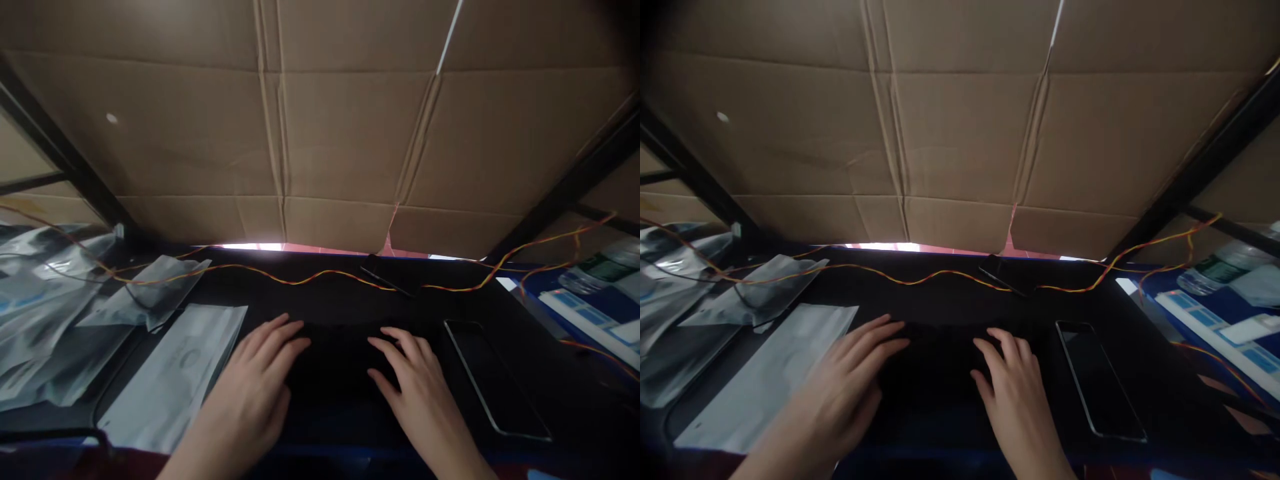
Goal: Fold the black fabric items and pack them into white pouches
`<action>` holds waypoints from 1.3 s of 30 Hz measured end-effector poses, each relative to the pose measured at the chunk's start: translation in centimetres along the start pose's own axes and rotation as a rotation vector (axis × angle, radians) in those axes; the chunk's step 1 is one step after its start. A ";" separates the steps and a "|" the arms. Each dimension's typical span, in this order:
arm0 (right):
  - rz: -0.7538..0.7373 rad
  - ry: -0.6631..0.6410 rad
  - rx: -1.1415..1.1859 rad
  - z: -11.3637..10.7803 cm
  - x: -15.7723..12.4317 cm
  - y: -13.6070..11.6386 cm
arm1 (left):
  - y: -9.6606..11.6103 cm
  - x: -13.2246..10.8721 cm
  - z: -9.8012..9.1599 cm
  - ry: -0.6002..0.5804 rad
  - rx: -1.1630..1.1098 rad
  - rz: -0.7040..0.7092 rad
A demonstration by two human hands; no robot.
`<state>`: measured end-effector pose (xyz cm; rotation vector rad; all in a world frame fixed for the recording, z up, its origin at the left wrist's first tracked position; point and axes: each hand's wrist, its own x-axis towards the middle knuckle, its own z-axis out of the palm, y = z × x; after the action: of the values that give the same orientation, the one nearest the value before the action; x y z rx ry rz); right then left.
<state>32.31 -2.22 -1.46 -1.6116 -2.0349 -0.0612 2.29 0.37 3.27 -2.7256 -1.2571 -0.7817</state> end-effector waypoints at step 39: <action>-0.027 0.092 0.055 0.8 1.6 -5.0 | -0.4 -2.2 4.4 0.064 -0.162 -0.250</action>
<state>27.17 -1.93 -0.04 -1.5204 -1.9715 -0.0869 2.66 0.19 -1.66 -2.6688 -1.6082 -1.0265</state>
